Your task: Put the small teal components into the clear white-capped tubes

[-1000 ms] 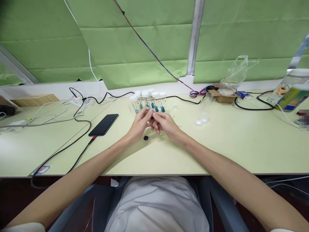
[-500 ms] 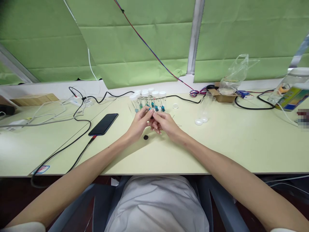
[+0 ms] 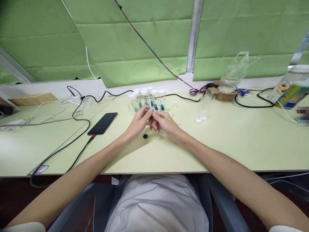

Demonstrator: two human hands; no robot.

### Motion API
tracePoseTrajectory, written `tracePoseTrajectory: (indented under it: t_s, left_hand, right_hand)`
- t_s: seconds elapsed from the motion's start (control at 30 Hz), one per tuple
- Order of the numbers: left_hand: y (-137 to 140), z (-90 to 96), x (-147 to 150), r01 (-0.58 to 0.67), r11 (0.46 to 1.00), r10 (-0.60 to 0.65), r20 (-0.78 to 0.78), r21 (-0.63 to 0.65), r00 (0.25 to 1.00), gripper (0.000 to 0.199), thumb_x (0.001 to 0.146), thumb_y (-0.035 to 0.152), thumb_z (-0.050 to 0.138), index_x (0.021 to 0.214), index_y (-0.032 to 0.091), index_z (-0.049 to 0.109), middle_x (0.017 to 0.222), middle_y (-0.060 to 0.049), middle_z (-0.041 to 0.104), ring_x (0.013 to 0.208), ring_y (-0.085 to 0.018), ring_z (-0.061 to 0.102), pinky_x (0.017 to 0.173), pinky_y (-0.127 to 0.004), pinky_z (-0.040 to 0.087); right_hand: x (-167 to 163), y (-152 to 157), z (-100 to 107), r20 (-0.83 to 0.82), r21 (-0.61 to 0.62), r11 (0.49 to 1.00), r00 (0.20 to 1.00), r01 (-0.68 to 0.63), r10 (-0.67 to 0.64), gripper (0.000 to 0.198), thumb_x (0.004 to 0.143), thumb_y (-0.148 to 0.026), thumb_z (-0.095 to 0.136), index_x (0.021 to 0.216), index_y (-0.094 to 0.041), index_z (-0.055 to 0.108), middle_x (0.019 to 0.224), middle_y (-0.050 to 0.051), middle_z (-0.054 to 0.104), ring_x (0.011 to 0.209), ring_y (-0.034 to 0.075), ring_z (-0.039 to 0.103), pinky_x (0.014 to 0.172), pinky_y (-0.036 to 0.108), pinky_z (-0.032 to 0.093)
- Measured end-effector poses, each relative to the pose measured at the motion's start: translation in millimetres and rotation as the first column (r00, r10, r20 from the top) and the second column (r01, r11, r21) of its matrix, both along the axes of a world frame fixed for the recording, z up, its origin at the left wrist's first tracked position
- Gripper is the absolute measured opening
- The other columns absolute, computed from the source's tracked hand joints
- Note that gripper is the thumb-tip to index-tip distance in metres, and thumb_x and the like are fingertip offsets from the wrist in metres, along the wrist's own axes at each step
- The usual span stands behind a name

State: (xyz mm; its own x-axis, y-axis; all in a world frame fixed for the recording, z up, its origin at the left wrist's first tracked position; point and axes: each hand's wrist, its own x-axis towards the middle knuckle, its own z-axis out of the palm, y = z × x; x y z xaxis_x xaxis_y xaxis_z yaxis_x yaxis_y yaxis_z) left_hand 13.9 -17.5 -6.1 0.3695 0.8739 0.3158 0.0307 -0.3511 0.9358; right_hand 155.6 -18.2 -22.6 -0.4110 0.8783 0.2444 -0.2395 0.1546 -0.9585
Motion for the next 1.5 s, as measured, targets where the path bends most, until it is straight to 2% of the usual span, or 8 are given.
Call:
tracePoseTrajectory:
  t_s: [0.23, 0.77, 1.0, 1.3, 1.5]
  left_hand:
    - [2.3, -2.3, 0.0, 0.019, 1.0, -0.019, -0.002, -0.006, 1.0, 0.025, 0.1, 0.043, 0.045, 0.089, 0.023, 0.037, 0.052, 0.007, 0.057, 0.047, -0.017, 0.067, 0.043, -0.021, 0.041]
    - [2.5, -5.7, 2.3, -0.04, 0.999, 0.04, 0.07, -0.002, 0.997, 0.029, 0.098, 0.05, 0.048, 0.09, 0.022, 0.043, 0.056, 0.007, 0.052, 0.045, -0.013, 0.061, 0.044, -0.023, 0.042]
    - [1.5, -4.8, 3.2, -0.028, 1.0, 0.029, 0.074, -0.013, 0.997, 0.03, 0.098, 0.052, 0.047, 0.089, 0.023, 0.042, 0.053, 0.007, 0.054, 0.043, -0.013, 0.06, 0.044, -0.023, 0.042]
    - [1.3, -4.2, 1.8, 0.001, 1.0, 0.002, 0.091, -0.03, 0.996, 0.031, 0.099, 0.049, 0.045, 0.098, 0.02, 0.053, 0.056, 0.004, 0.057, 0.048, -0.014, 0.063, 0.047, -0.023, 0.044]
    - [-1.3, -1.7, 2.9, -0.027, 0.999, 0.031, 0.095, -0.039, 0.995, 0.034, 0.096, 0.055, 0.05, 0.095, 0.02, 0.053, 0.055, 0.004, 0.056, 0.047, -0.014, 0.062, 0.044, -0.023, 0.044]
  right_hand:
    - [0.1, 0.1, -0.9, 0.006, -0.004, 1.0, 1.0, 0.006, -0.006, 0.052, 0.08, -0.066, 0.068, 0.066, -0.019, 0.054, 0.051, -0.001, 0.051, 0.054, 0.014, 0.056, 0.043, 0.025, 0.035]
    - [-1.4, -0.6, 0.2, -0.058, -0.022, 1.0, 0.998, 0.007, -0.008, 0.048, 0.077, -0.061, 0.074, 0.068, -0.018, 0.054, 0.052, -0.003, 0.049, 0.056, 0.014, 0.057, 0.042, 0.023, 0.034]
    - [-1.2, 0.2, -1.0, -0.082, -0.021, 1.0, 0.996, -0.019, 0.017, 0.045, 0.079, -0.058, 0.073, 0.072, -0.018, 0.055, 0.053, -0.005, 0.049, 0.051, 0.011, 0.053, 0.044, 0.024, 0.035]
    - [-1.3, 0.1, -0.9, -0.088, -0.002, 1.0, 0.996, -0.004, 0.003, 0.045, 0.081, -0.057, 0.072, 0.069, -0.018, 0.054, 0.052, -0.005, 0.049, 0.048, 0.01, 0.05, 0.045, 0.025, 0.035]
    - [-1.5, -1.1, 0.4, -0.079, 0.015, 1.0, 0.997, -0.007, 0.008, 0.047, 0.081, -0.059, 0.073, 0.067, -0.018, 0.052, 0.053, -0.004, 0.049, 0.049, 0.01, 0.05, 0.046, 0.025, 0.037]
